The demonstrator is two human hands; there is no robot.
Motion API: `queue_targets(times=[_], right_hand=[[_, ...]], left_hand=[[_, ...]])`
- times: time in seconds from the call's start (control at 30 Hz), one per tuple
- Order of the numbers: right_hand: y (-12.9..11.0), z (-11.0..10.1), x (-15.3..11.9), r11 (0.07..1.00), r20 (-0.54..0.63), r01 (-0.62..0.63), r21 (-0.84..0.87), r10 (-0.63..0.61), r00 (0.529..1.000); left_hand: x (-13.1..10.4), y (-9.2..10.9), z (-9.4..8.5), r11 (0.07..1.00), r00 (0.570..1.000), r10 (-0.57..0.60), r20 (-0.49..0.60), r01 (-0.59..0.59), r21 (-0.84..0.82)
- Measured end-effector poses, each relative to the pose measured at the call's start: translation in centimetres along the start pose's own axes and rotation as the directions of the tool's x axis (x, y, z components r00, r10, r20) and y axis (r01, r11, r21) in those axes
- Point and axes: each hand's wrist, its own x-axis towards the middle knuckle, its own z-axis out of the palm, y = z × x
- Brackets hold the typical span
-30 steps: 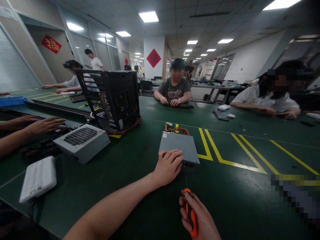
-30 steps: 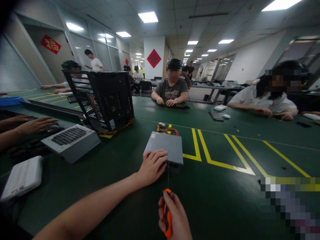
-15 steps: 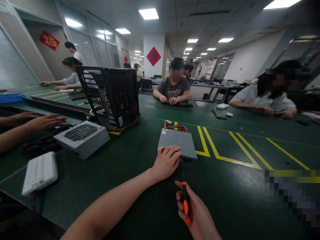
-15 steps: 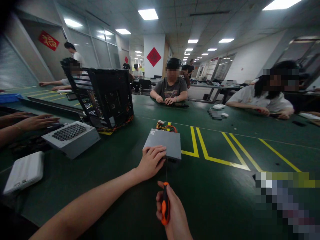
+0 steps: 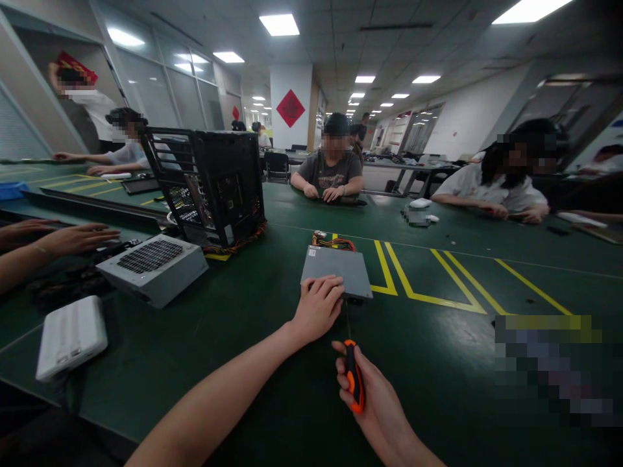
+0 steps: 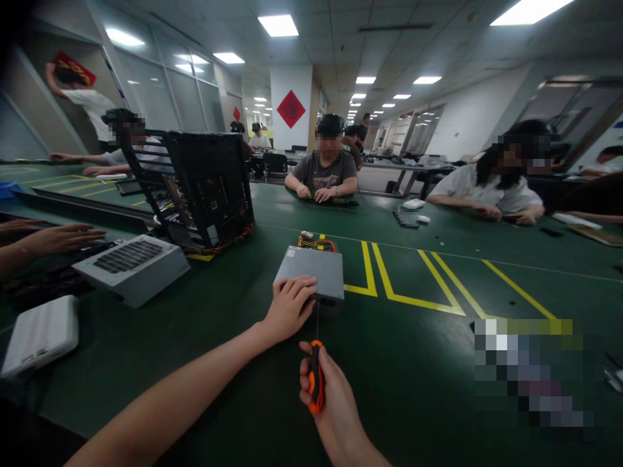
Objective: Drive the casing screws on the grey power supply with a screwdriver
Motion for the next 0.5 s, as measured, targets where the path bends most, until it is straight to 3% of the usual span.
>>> queue_targets(times=[0.23,0.5], right_hand=[[0.34,-0.01,0.18,0.997,-0.005,0.076,-0.01,-0.076,0.997],[0.22,-0.26,0.05,0.999,0.076,-0.026,0.037,0.023,0.997]], left_hand=[[0.14,-0.26,0.18,1.0,1.0,0.018,-0.005,-0.018,-0.015],[0.17,-0.46,0.4,1.0,1.0,0.024,-0.002,-0.024,-0.011]])
